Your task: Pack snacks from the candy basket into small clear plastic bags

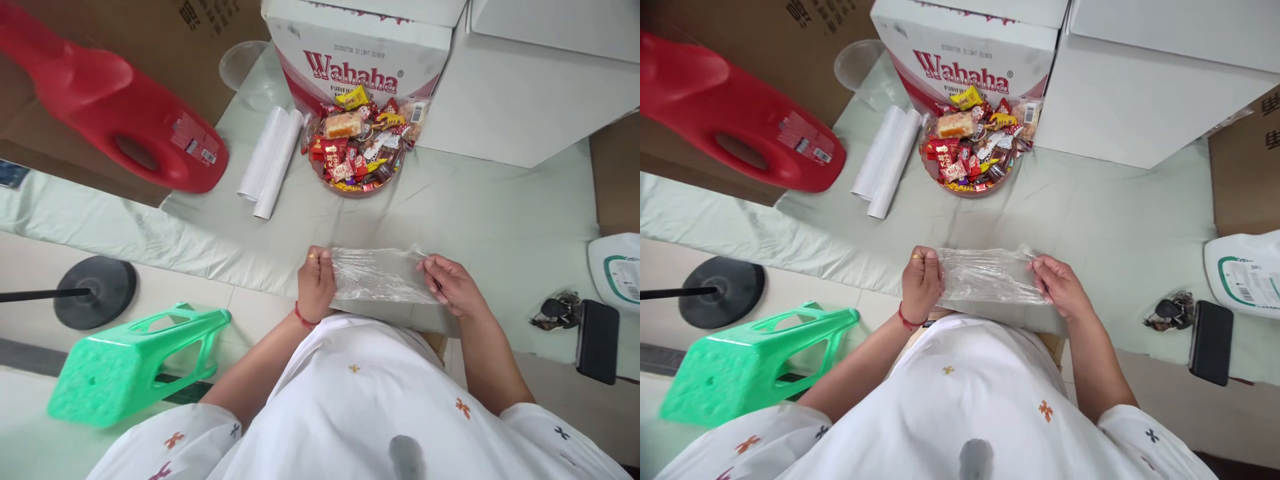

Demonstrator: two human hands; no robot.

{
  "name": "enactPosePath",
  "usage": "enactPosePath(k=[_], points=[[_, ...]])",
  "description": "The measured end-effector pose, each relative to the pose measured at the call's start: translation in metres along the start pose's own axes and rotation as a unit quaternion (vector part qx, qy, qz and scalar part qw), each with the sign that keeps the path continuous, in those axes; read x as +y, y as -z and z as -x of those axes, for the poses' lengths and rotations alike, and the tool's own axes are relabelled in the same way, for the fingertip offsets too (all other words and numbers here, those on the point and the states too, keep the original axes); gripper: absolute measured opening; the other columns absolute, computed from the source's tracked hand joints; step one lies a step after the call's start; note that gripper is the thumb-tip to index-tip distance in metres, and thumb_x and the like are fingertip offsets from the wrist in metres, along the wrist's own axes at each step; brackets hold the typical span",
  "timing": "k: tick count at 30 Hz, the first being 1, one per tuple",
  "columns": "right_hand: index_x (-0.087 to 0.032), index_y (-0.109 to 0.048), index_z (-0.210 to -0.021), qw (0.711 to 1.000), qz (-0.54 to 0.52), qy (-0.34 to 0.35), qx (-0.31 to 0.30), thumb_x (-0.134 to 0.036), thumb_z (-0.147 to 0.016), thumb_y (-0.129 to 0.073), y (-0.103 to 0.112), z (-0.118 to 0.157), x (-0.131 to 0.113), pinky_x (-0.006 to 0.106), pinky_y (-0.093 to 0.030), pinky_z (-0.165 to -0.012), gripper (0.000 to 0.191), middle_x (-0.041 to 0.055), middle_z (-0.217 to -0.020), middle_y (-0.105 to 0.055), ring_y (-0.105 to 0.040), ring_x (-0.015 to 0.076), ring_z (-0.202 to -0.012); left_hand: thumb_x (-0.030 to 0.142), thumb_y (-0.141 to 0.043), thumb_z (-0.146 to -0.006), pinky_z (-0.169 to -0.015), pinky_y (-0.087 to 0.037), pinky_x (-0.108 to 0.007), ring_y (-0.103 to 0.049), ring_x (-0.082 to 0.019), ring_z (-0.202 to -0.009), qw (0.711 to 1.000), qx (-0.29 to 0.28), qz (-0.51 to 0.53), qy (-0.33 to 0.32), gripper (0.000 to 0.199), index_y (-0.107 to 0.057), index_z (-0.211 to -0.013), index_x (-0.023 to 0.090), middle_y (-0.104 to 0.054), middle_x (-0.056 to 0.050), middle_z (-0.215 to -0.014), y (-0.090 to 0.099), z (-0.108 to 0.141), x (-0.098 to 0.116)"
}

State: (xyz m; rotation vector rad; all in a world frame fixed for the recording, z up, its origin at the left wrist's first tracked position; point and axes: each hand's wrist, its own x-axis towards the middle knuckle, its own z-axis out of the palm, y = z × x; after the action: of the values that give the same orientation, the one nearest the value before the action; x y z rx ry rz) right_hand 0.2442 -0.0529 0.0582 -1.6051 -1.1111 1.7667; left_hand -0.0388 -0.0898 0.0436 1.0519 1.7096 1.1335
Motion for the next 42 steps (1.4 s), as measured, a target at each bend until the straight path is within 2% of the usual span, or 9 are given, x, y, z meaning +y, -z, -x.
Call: enactPosePath(k=[7, 10, 13, 20, 24, 26, 31, 35, 42], points=[[-0.023, -0.065, -0.088, 0.969, 0.111, 0.205, 0.077, -0.063, -0.094, -0.057, -0.029, -0.073, -0.013, 0.028, -0.046, -0.061, 0.041, 0.0022, -0.08, -0.064, -0.058, 0.0155, -0.067, 0.046, -0.038, -0.109, -0.044, -0.033, -0.028, -0.043, -0.01, -0.038, 0.997, 0.05, -0.046, -0.045, 0.031, -0.036, -0.085, 0.026, -0.05, 0.006, -0.063, -0.007, -0.06, 0.003], [-0.025, -0.06, -0.095, 0.979, 0.04, 0.185, 0.072, -0.065, -0.096, -0.051, -0.038, -0.079, -0.014, 0.029, -0.047, -0.057, 0.041, 0.0037, -0.091, -0.069, -0.061, 0.0164, -0.065, 0.052, -0.035, -0.108, -0.048, -0.035, -0.028, -0.044, -0.011, -0.041, 0.995, 0.076, -0.032, -0.063, 0.035, -0.036, -0.086, 0.026, -0.05, 0.006, -0.064, -0.006, -0.065, 0.003], [-0.025, -0.06, -0.095, 0.978, 0.097, 0.149, 0.112, -0.058, -0.098, -0.048, -0.041, -0.076, -0.008, 0.029, -0.04, -0.052, 0.036, 0.0011, -0.074, -0.065, -0.053, 0.0152, -0.051, 0.049, -0.038, -0.108, -0.06, -0.038, -0.029, -0.051, -0.016, -0.055, 0.982, 0.115, -0.111, -0.102, 0.033, -0.038, -0.086, 0.026, -0.049, 0.004, -0.065, -0.005, -0.064, -0.006], [-0.021, -0.063, -0.085, 0.845, 0.418, 0.226, 0.246, -0.043, -0.103, -0.037, -0.046, -0.09, 0.0, 0.03, -0.025, -0.06, 0.039, 0.0023, -0.062, -0.055, -0.04, 0.0174, -0.059, 0.032, -0.053, -0.098, -0.081, -0.044, -0.038, -0.062, -0.031, -0.094, 0.931, 0.114, -0.335, -0.087, 0.011, -0.056, -0.097, 0.021, -0.064, -0.013, -0.096, -0.004, -0.088, -0.022], [-0.02, -0.064, -0.087, 0.829, 0.452, 0.229, 0.238, -0.041, -0.105, -0.034, -0.054, -0.095, 0.001, 0.029, -0.02, -0.06, 0.041, 0.004, -0.068, -0.058, -0.037, 0.0173, -0.06, 0.022, -0.055, -0.092, -0.101, -0.041, -0.051, -0.054, -0.037, -0.119, 0.901, 0.189, -0.358, -0.154, 0.019, -0.063, -0.108, 0.016, -0.062, -0.022, -0.12, -0.001, -0.078, -0.004], [-0.02, -0.063, -0.087, 0.829, 0.457, 0.227, 0.229, -0.04, -0.105, -0.034, -0.057, -0.095, 0.001, 0.03, -0.019, -0.06, 0.039, 0.0043, -0.068, -0.058, -0.037, 0.0173, -0.06, 0.018, -0.05, -0.093, -0.106, -0.038, -0.054, -0.054, -0.035, -0.123, 0.897, 0.148, -0.349, -0.225, 0.022, -0.066, -0.109, 0.017, -0.065, -0.02, -0.119, -0.004, -0.066, 0.007], [-0.021, -0.063, -0.087, 0.832, 0.464, 0.22, 0.209, -0.04, -0.105, -0.036, -0.054, -0.094, -0.004, 0.032, -0.02, -0.062, 0.037, 0.0059, -0.071, -0.059, -0.041, 0.0186, -0.061, 0.017, -0.05, -0.094, -0.12, -0.027, -0.057, -0.056, -0.031, -0.131, 0.851, -0.119, -0.392, -0.327, 0.023, -0.072, -0.102, 0.022, -0.073, -0.013, -0.114, -0.014, -0.054, 0.016], [-0.021, -0.064, -0.085, 0.827, 0.475, 0.208, 0.216, -0.038, -0.103, -0.039, -0.044, -0.095, -0.005, 0.033, -0.022, -0.062, 0.035, 0.008, -0.072, -0.062, -0.046, 0.0204, -0.062, 0.027, -0.05, -0.098, -0.108, -0.041, -0.056, -0.064, -0.032, -0.115, 0.896, -0.097, -0.367, -0.232, 0.023, -0.072, -0.096, 0.019, -0.075, -0.015, -0.112, -0.009, -0.056, 0.004], [-0.022, -0.067, -0.091, 0.844, 0.438, 0.236, 0.201, -0.041, -0.104, -0.039, -0.045, -0.089, 0.001, 0.034, -0.031, -0.065, 0.037, 0.0094, -0.079, -0.066, -0.055, 0.0221, -0.07, 0.046, -0.05, -0.102, -0.083, -0.051, -0.03, -0.066, -0.019, -0.096, 0.989, -0.098, -0.047, -0.098, 0.029, -0.064, -0.099, 0.021, -0.072, -0.007, -0.103, -0.034, -0.049, 0.024]])
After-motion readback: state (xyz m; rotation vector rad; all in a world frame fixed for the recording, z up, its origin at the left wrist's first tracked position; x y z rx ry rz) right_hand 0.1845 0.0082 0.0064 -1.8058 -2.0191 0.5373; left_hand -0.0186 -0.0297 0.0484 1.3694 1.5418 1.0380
